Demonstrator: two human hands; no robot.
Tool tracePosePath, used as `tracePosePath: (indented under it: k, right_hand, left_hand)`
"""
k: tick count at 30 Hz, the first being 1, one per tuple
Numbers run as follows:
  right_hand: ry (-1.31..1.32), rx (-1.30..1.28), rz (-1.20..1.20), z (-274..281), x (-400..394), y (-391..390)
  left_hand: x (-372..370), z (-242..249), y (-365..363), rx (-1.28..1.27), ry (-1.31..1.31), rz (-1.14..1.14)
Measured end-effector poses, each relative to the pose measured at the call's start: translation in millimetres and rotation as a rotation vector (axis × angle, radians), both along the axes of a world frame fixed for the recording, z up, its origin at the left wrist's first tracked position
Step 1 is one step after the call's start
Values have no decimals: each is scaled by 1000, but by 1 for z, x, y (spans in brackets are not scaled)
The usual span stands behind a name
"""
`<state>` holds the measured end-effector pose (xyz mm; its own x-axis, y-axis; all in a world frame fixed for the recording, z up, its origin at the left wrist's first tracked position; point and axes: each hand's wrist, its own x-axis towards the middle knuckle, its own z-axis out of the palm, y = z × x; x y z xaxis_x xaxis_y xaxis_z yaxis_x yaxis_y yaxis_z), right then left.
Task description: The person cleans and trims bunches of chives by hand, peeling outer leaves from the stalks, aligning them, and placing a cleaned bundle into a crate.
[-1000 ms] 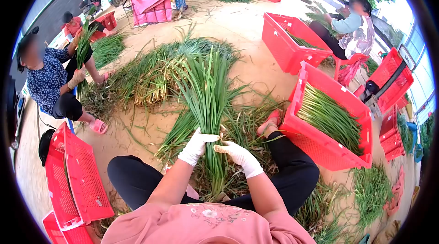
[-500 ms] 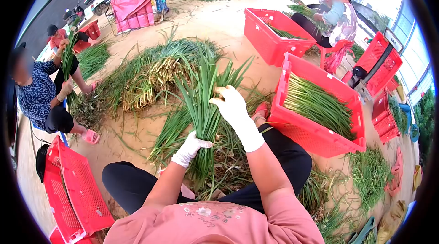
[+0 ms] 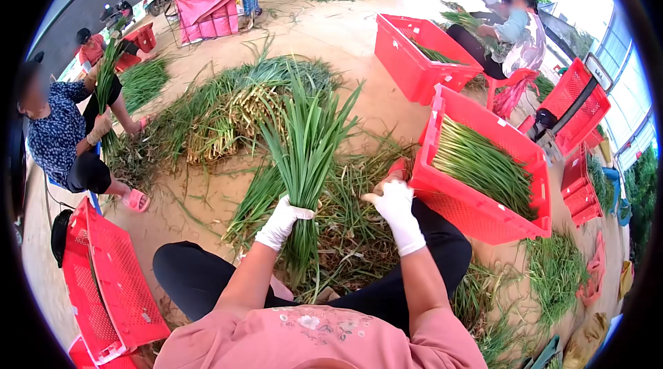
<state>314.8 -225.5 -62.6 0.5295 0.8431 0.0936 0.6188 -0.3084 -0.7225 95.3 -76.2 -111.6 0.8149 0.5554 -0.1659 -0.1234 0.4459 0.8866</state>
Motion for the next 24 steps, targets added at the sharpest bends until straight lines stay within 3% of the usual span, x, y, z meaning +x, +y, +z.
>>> tracePosePath:
  k: [1,2,3,5,7,11,13,15,24]
  right_hand:
    - [-411,-20,-136,4,-10,2]
    - [316,274,-131,16,-18,10]
    - [302,436,-72,29,-28,17]
    - [-240,507,28,61,-40,32]
    - [-500,459,-65,72,-41,47]
    - [-456,183,-135,52,-27,59]
    - [-484,198,-121,44,-25,58]
    - [-320,110,-72,36,-21,56]
    - [-70,181,4,41,-28,50]
  left_hand:
    - [0,-2,-1,0,11,-29]
    - [1,2,-4,-3,36,-7]
    - [3,2,-7,-11,39,-11]
    - [5,4,-11,8,119,-9]
    - [7,-1,-13,45,117,-30]
    - [7,5,-17,92,129,-64]
    - [6,7,-18,112,142,-63]
    - [4,10,-18,95,142,-71]
    - [7,9,-19,94,165,-88]
